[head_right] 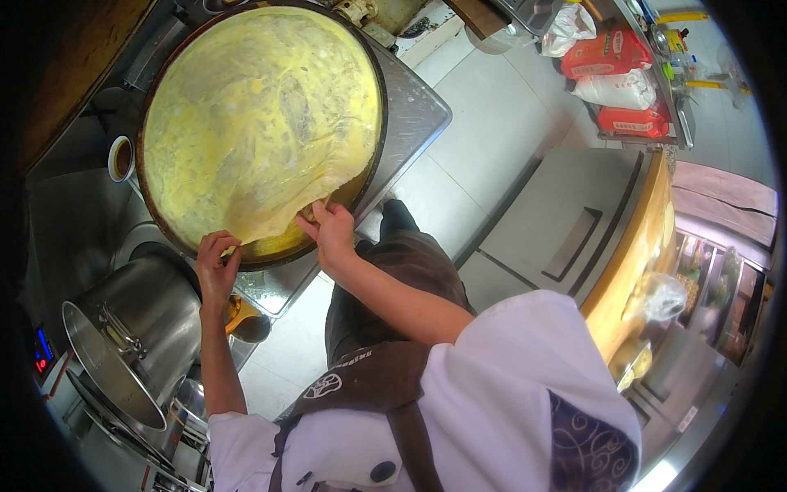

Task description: The person cooks a large, thin, yellow batter-based sheet on a flat griddle. They use a metal spatula to lift and check the edges, then use a wooden rolling pin to roll the cooked sheet into a cylinder. Finally, they use the spatula to cut the rolled item into smaller pieces.

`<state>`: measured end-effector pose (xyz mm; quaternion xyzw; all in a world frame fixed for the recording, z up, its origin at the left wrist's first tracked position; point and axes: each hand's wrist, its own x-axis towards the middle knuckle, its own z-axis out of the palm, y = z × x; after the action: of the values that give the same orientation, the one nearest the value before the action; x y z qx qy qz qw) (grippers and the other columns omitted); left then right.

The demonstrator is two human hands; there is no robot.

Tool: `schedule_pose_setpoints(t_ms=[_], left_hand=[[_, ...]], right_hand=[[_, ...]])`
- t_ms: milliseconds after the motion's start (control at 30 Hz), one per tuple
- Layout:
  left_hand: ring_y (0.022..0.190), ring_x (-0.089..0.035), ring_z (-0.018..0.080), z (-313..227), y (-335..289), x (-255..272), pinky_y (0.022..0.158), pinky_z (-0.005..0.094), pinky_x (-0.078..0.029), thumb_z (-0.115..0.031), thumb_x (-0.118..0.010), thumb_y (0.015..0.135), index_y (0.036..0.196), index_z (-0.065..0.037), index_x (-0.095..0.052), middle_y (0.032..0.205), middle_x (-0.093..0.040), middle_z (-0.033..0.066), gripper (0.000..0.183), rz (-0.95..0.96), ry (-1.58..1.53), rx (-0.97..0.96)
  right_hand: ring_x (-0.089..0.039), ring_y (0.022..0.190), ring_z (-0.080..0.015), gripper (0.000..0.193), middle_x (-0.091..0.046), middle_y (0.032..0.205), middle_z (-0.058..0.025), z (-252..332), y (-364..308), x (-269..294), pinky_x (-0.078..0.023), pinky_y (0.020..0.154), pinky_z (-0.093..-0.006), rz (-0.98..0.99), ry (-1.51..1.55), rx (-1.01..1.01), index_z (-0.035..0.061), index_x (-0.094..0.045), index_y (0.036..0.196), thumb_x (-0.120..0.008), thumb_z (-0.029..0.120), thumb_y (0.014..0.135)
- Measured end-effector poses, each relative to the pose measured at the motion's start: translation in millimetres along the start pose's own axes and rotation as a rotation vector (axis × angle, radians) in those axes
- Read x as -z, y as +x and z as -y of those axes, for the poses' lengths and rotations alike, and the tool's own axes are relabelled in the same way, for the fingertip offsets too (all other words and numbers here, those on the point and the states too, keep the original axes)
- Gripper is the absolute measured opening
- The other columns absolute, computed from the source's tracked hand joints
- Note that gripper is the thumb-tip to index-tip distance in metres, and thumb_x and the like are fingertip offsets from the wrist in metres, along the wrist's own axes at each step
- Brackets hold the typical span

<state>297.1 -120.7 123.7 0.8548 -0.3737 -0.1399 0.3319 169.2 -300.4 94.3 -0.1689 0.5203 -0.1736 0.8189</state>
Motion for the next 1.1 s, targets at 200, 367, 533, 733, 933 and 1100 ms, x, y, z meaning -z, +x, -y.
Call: schedule_pose_setpoints(t_ms=[200,367,533,733,933,1100], left_hand=[[0.088,-0.060,0.0230,-1,0,-1,0.074,0.0301,-0.049,0.006,-0.068,0.073,0.086,-0.003,-0.064,0.096,-0.062,0.0084,0.017,0.005,0.003,-0.009],[0.088,-0.060,0.0231,0,-2,-2,0.074,0.0301,-0.049,0.007,-0.068,0.072,0.086,-0.003,-0.064,0.095,-0.062,0.0083,0.018,0.003,-0.002,-0.004],[0.087,-0.060,0.0251,-1,-3,-2,0.074,0.0320,-0.049,0.006,-0.069,0.071,0.086,-0.003,-0.064,0.094,-0.062,0.0089,0.018,-0.005,-0.022,0.015],[0.086,-0.060,0.0270,-5,-3,-2,0.074,0.0338,-0.049,0.004,-0.069,0.071,0.085,-0.004,-0.065,0.092,-0.063,0.0096,0.017,-0.008,-0.017,0.022],[0.083,-0.059,0.0257,-3,-5,-2,0.072,0.0328,-0.049,0.005,-0.069,0.071,0.085,-0.004,-0.065,0.089,-0.063,0.0096,0.017,0.019,-0.034,0.046],[0.082,-0.059,0.0284,-2,-7,-4,0.072,0.0357,-0.048,0.004,-0.070,0.070,0.084,-0.005,-0.064,0.085,-0.063,0.0101,0.017,0.019,-0.068,0.053]], right_hand=[[-0.059,0.094,-0.0198,0.021,-0.054,0.106,-0.0112,3,7,5,-0.057,0.087,-0.0351,-0.019,-0.043,0.002,-0.0059,-0.049,0.108,-0.053,0.010,0.096],[-0.059,0.097,-0.0212,0.020,-0.053,0.107,-0.0117,15,17,-1,-0.057,0.088,-0.0360,-0.018,-0.021,0.042,-0.0070,-0.049,0.109,-0.051,0.009,0.096],[-0.059,0.098,-0.0226,0.020,-0.053,0.109,-0.0127,25,21,-4,-0.056,0.090,-0.0369,-0.018,-0.064,0.051,-0.0082,-0.049,0.108,-0.049,0.007,0.096],[-0.059,0.094,-0.0222,0.018,-0.053,0.106,-0.0130,31,31,-6,-0.056,0.089,-0.0375,-0.014,-0.071,0.069,-0.0086,-0.050,0.107,-0.049,0.005,0.095],[-0.059,0.091,-0.0214,0.018,-0.055,0.101,-0.0122,40,37,-5,-0.057,0.088,-0.0375,-0.025,-0.130,0.078,-0.0085,-0.052,0.105,-0.047,0.005,0.095],[-0.060,0.086,-0.0206,0.018,-0.056,0.097,-0.0110,49,34,-12,-0.056,0.089,-0.0375,-0.028,-0.118,0.082,-0.0073,-0.053,0.105,-0.046,0.007,0.096]])
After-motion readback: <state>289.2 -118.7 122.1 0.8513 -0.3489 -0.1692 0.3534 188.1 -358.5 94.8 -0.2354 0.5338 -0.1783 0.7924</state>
